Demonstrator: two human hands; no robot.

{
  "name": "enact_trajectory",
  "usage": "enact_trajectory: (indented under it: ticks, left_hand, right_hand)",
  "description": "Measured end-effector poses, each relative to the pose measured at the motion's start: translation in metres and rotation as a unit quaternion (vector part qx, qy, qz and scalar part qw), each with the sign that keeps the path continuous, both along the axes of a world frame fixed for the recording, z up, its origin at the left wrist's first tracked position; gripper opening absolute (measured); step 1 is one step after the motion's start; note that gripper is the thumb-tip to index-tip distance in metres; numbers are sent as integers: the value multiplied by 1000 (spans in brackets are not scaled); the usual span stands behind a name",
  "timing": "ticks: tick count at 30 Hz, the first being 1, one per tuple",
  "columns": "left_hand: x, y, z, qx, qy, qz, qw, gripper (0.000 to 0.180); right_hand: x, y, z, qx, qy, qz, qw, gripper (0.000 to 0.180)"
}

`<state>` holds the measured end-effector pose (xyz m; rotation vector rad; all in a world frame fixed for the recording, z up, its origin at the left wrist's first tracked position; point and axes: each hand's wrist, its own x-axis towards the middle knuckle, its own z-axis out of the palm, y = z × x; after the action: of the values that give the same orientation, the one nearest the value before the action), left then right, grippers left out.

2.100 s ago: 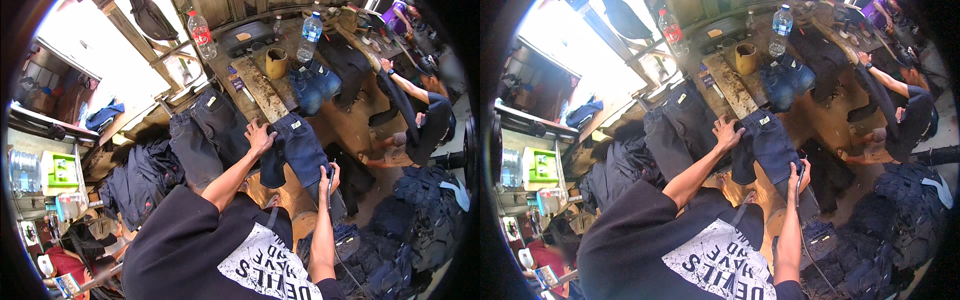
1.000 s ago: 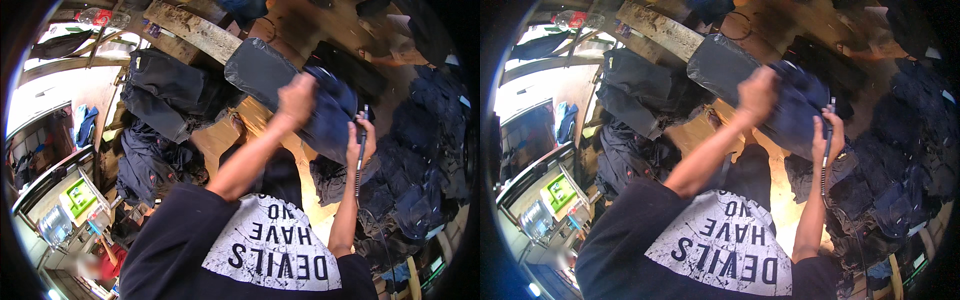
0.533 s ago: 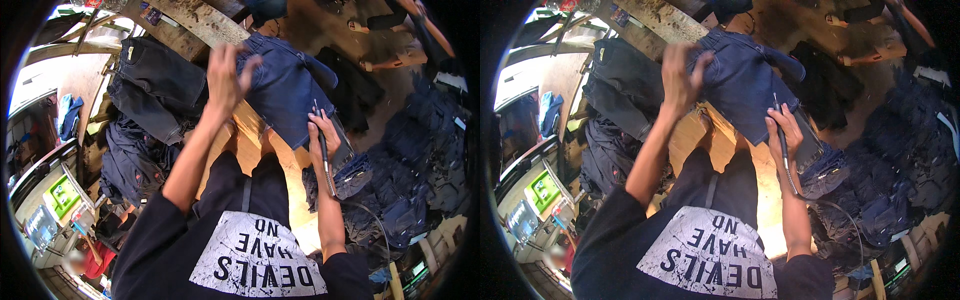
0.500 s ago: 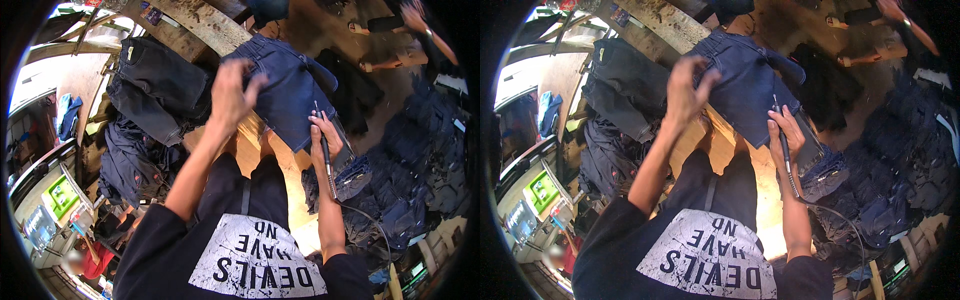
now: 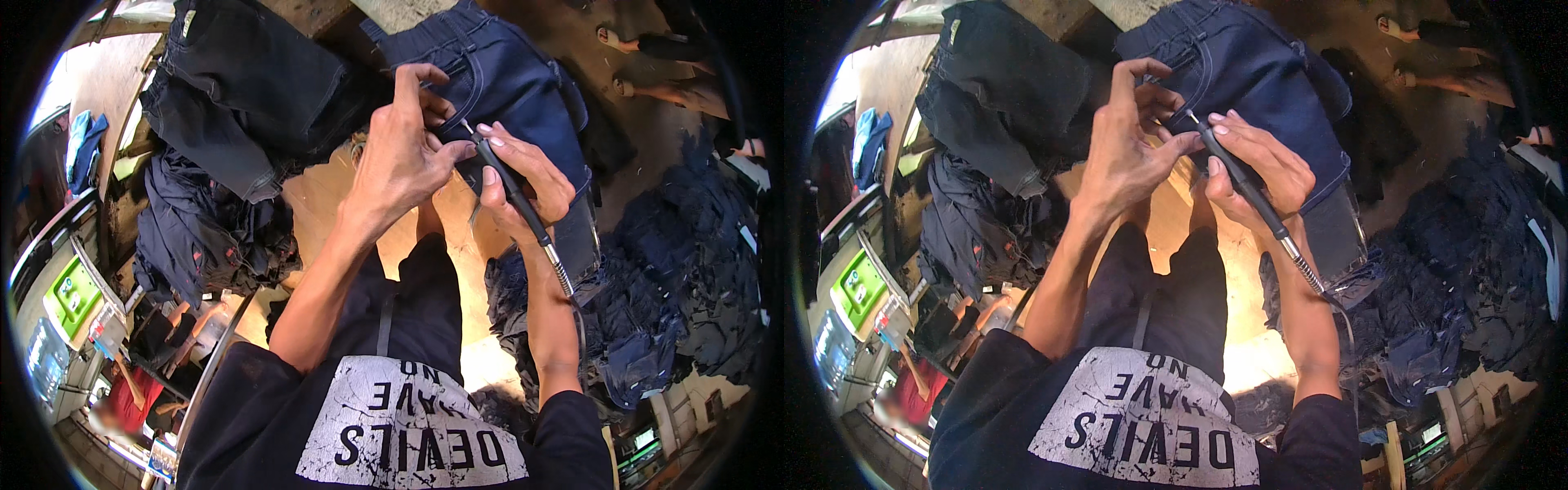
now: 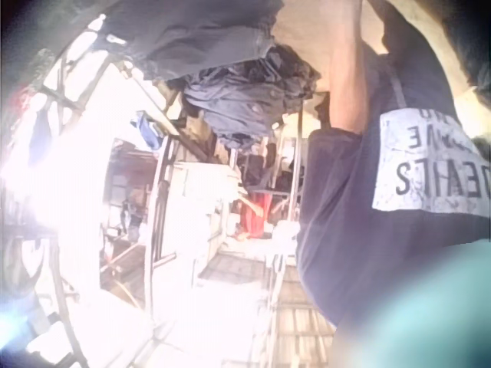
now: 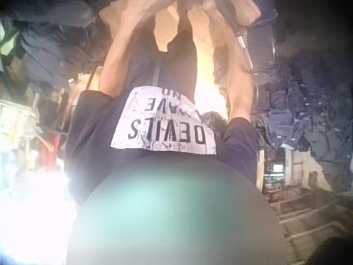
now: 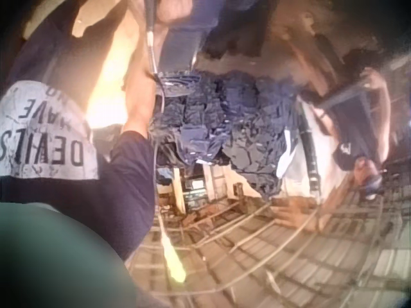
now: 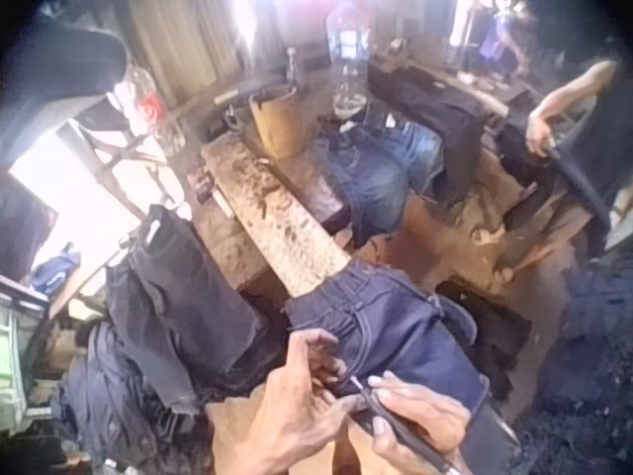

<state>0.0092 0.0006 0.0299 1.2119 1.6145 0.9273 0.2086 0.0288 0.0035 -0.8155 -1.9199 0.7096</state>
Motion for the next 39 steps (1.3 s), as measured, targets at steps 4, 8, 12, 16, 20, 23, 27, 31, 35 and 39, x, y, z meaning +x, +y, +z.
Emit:
enact_trajectory:
  ticks: [4, 8, 12, 16, 20, 23, 27, 31, 35, 39]
  left_hand:
    - [-15, 2, -9, -14, -43, -12, 999, 80]
    - [-20, 6, -11, 0, -7, -27, 1000, 77]
    - [-19, 5, -13, 12, -11, -22, 1000, 75]
    - [-19, 3, -16, 6, -26, -16, 1000, 75]
    - [-19, 0, -17, 13, -36, -14, 999, 74]
    - [-17, -2, -19, 34, -36, -12, 999, 76]
    - [-15, -6, -25, 56, -42, -1, 998, 80]
    - [-12, -11, -31, 70, -27, 4, 997, 84]
    - [-9, -13, -35, 76, -57, 13, 995, 88]
    - [-8, -14, -39, 83, -70, 19, 994, 88]
  right_hand:
    - [-1, 0, -2, 11, -25, 12, 1000, 27]
    - [-5, 1, -1, 15, -29, 32, 999, 27]
    - [-5, 1, -2, 4, -36, 45, 998, 27]
    - [-5, 2, -2, 8, -43, 43, 998, 27]
    - [-2, -1, 3, -26, -60, 59, 996, 30]
    - [0, -3, 4, -37, -71, 43, 996, 30]
    - [0, -4, 3, -39, -74, 36, 996, 30]
    - [1, -4, 4, -44, -82, 28, 995, 29]
    - [2, -4, 4, -50, -85, 29, 995, 29]
    - [3, -3, 2, -42, -82, 31, 995, 31]
